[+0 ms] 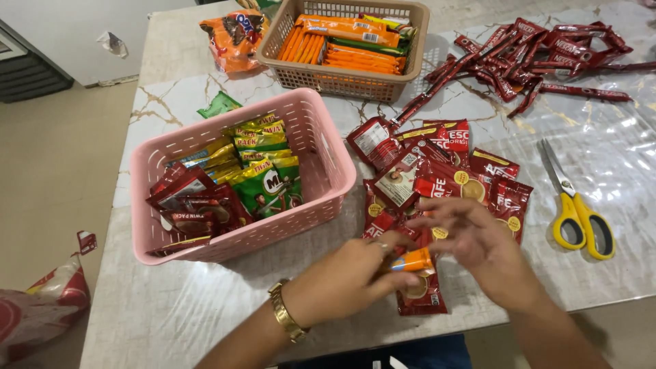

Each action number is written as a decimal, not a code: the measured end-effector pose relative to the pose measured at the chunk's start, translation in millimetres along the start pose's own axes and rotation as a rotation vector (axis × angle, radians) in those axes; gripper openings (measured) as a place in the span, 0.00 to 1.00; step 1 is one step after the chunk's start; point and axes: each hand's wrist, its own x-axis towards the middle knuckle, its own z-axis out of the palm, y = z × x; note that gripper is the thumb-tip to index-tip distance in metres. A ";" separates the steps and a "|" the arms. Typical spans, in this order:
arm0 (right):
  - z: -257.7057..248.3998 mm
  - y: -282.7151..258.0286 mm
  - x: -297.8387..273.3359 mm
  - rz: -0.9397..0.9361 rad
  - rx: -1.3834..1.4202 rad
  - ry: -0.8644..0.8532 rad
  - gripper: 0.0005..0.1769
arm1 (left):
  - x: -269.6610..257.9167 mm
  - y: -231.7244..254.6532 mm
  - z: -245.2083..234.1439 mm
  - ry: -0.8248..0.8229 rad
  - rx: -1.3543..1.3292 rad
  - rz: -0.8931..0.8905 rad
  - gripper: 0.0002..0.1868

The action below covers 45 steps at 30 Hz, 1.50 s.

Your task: Sorting and organizing various snack and coffee sachets into baskets.

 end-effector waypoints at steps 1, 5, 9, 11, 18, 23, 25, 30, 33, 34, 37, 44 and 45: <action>7.1 1.7 0.0 0.117 0.275 0.024 0.15 | 2.5 10.8 -4.4 -0.009 0.340 -0.006 0.25; 18.8 42.2 -26.2 0.373 0.538 0.138 0.16 | 16.1 8.7 14.3 -0.043 0.865 -0.001 0.28; 9.5 81.5 -43.2 0.432 0.587 0.285 0.13 | 25.0 12.7 20.7 -0.050 1.119 0.145 0.11; 5.1 77.7 -40.4 0.413 0.597 0.333 0.13 | 26.8 18.2 14.6 -0.104 1.107 0.140 0.11; -8.3 67.6 -32.8 0.459 0.632 0.548 0.16 | 18.0 73.7 -46.8 -0.050 1.236 0.143 0.04; -7.8 79.9 -32.9 0.481 0.781 0.504 0.21 | 20.6 97.0 -62.1 -0.126 1.213 0.156 0.02; -9.0 73.4 -30.7 0.450 0.753 0.482 0.23 | 22.2 93.2 -61.9 -0.150 1.261 0.108 0.02; -25.5 38.3 -28.7 0.370 0.636 0.526 0.22 | 16.3 85.5 -66.8 -0.097 1.133 0.030 0.07; -45.1 33.3 -38.4 0.284 0.569 0.515 0.22 | 12.2 72.7 -56.3 -0.048 1.085 -0.040 0.13; -51.4 30.7 -41.3 0.240 0.522 0.497 0.23 | 10.7 65.8 -51.7 -0.007 1.058 -0.084 0.13; -70.9 21.1 -49.3 0.225 0.411 0.527 0.25 | 16.1 49.9 -27.7 0.077 0.940 0.069 0.25; -97.1 -4.6 -72.9 0.286 0.176 0.608 0.28 | 60.7 5.0 33.8 -0.100 0.448 -0.045 0.16; -98.6 -1.3 -78.7 0.244 0.212 0.649 0.26 | 67.2 -4.0 44.0 -0.193 0.168 -0.129 0.17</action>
